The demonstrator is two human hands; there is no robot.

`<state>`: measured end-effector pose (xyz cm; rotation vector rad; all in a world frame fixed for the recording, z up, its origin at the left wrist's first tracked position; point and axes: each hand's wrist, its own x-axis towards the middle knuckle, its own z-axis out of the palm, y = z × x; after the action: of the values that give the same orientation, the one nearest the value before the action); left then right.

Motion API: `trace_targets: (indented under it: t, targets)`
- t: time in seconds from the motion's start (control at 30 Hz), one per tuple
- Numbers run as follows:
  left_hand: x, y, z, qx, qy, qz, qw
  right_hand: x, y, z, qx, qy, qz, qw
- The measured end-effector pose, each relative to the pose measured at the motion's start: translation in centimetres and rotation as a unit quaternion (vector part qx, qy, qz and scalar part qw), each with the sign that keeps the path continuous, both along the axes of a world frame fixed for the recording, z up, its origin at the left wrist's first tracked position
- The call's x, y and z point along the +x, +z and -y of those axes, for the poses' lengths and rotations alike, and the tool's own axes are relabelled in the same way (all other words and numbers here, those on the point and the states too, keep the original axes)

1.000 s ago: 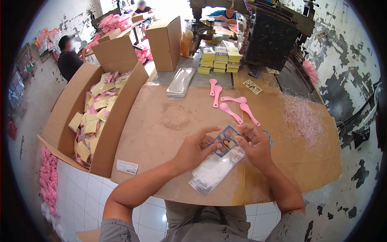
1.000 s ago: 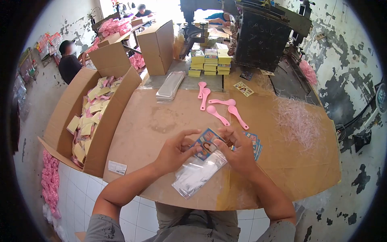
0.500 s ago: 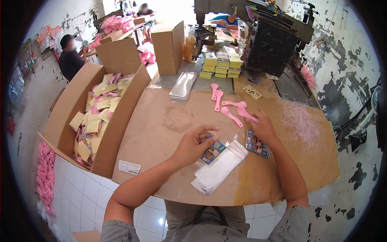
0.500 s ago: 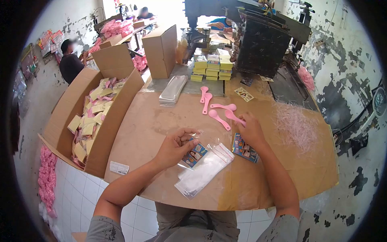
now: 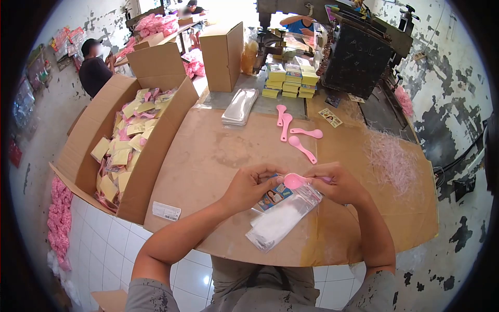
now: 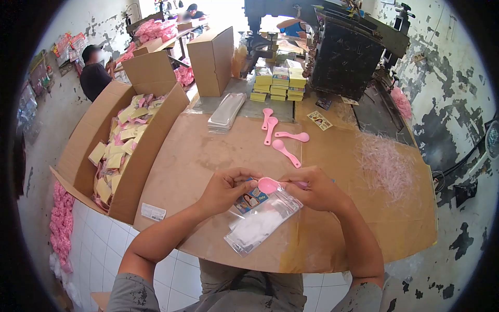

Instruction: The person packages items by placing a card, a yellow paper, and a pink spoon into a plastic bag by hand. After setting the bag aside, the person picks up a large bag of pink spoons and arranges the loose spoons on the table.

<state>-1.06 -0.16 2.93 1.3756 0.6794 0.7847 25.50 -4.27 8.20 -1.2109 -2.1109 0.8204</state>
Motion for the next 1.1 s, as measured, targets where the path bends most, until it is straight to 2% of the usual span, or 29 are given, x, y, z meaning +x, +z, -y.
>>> trace_targets:
  t: [0.1, 0.2, 0.3, 0.4, 0.43, 0.5, 0.57, 0.63, 0.73, 0.8, 0.83, 0.9, 0.93, 1.0, 1.1]
  targets:
    - [0.2, -1.0, -0.1, 0.021, -0.031, -0.011, 0.999, -0.2, 1.1, -0.1, -0.012, 0.020, 0.072, 0.997]
    - [0.4, -1.0, 0.4, 0.051, -0.037, -0.032, 0.998, -2.1, 2.3, 0.2, 0.020, -0.001, 0.052, 0.998]
    - [0.4, -0.5, 0.8, 0.038, -0.074, -0.005, 0.997, -3.8, -0.2, -0.6, 0.135, 0.028, 0.021, 0.990]
    - [0.4, -1.6, 0.3, 0.042, -0.129, 0.123, 0.983, -6.4, -1.5, -0.1, 0.003, 0.169, -0.151, 0.974]
    - [0.1, -1.8, -0.1, 0.027, -0.150, 0.098, 0.984, -6.7, -1.5, 0.1, -0.052, 0.188, -0.193, 0.962]
    - [-0.8, -1.7, -1.1, -0.002, -0.193, 0.047, 0.980, -5.6, -1.7, -0.9, -0.155, 0.247, -0.355, 0.888]
    - [-1.5, -0.8, -1.4, -0.042, -0.203, 0.070, 0.976, -4.1, -1.2, -1.6, -0.148, 0.251, -0.379, 0.878]
    - [-1.7, 0.1, -1.1, -0.069, -0.194, 0.095, 0.974, -3.1, 0.1, -1.9, -0.027, 0.203, -0.271, 0.941]
    - [-1.5, 0.3, -0.5, -0.072, -0.180, 0.126, 0.973, -4.2, 1.6, -0.5, 0.044, 0.161, -0.127, 0.978]
    - [-1.3, -0.5, -0.7, -0.045, -0.201, 0.134, 0.969, -4.4, 2.8, 0.3, 0.018, 0.134, -0.178, 0.975]
    - [-1.0, -0.4, -0.3, -0.001, -0.153, 0.128, 0.980, -4.5, 3.5, 0.7, 0.005, 0.120, -0.203, 0.972]
    - [-0.1, 0.0, 0.8, 0.085, -0.055, 0.116, 0.988, -4.3, 5.5, 0.7, 0.179, 0.095, -0.053, 0.978]
    - [-0.4, 0.1, 0.7, 0.099, -0.077, 0.124, 0.984, -4.2, 6.0, 0.7, 0.261, 0.080, 0.024, 0.962]
    - [-1.1, 0.4, 0.3, 0.126, -0.121, 0.142, 0.974, -4.4, 5.5, 0.7, 0.262, 0.018, 0.024, 0.965]
    - [-0.7, 1.8, 1.8, 0.263, -0.061, 0.075, 0.960, -5.3, 5.4, 0.7, 0.248, -0.036, 0.012, 0.968]
